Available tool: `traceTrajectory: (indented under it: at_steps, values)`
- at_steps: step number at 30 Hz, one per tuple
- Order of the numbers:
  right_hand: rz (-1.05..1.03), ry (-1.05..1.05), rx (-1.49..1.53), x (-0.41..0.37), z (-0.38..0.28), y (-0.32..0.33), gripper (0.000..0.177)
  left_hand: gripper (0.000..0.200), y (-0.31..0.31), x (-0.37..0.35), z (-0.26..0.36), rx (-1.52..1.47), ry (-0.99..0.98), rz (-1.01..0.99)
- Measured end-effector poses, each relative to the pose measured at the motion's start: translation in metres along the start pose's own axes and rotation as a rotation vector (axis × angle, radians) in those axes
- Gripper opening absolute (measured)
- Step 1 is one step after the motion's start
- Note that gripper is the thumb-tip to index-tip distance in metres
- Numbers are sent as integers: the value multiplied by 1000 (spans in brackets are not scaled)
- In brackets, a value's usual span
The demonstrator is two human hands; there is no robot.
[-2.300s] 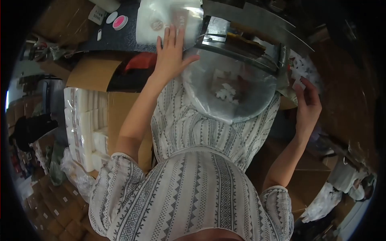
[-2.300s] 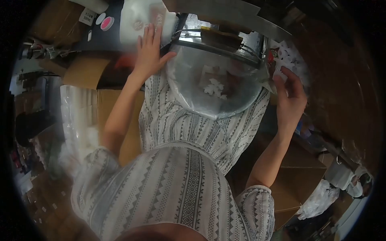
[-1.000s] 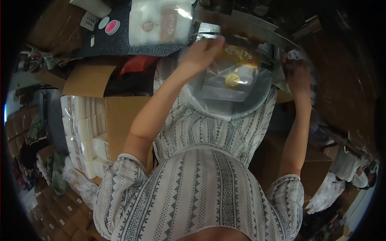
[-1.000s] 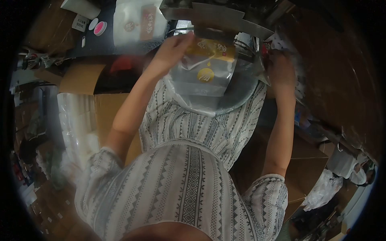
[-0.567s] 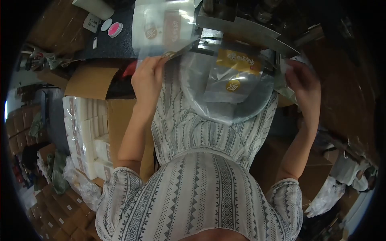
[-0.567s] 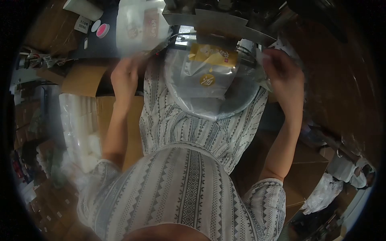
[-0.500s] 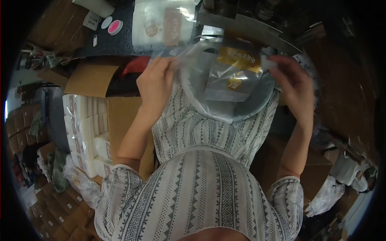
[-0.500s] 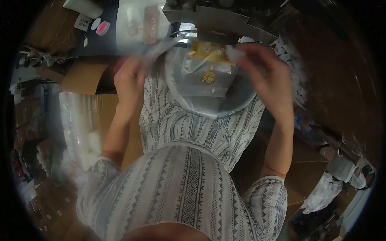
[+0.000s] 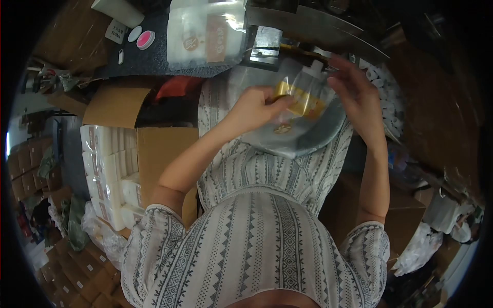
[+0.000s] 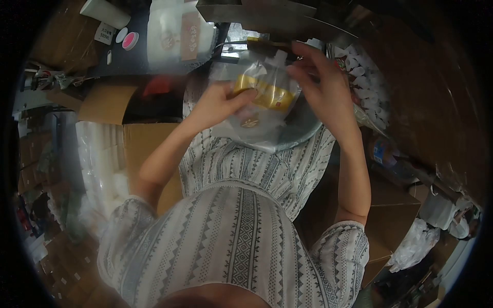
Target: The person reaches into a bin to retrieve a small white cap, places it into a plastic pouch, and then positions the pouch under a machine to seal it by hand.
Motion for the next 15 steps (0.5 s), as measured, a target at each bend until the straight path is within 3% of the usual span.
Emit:
traceTrajectory:
  at_steps: [1, 3, 5, 7, 9, 10, 12, 14, 15]
  values:
    - [2, 4, -2, -1, 3, 4, 23, 25, -4, 8, -1, -284, 232, -100]
    - [126, 9, -166, -4, 8, 17, 27, 27, -7, 30, -8, -441, 275, -54]
    - [74, -4, -249, -16, 5, 27, 27, 30, -10, 42, -10, -665, 364, 10]
    - [23, -10, -331, -18, 10, 39, 28, 31, -8, 46, -16, -582, 369, -20]
    - [305, -7, -762, -22, 25, 59, 26, 31, -3, 46, -19, -495, 377, -51]
    - [300, -16, -760, -22, 37, 65, 26, 34, 0, 42, -19, -494, 320, -79]
    - [28, -277, -1043, -14, 66, 72, 23, 37, 14, 36, -25, -490, 253, -117]
    - [95, -283, -969, -11, 67, 75, 19, 44, 53, 28, -39, 342, -52, 582]
    - [144, -302, -887, -14, 68, 76, 17, 44, 56, 22, -57, 340, -51, 578]
Point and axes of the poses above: each hand's wrist, its own x-axis towards the middle knuckle, its own y-axis out of the back of the hand, z = x × y, the point moved 2 cm from there along x, towards the middle knuckle, and after that the axes turned 7 degrees about x, right-handed, at the moved point
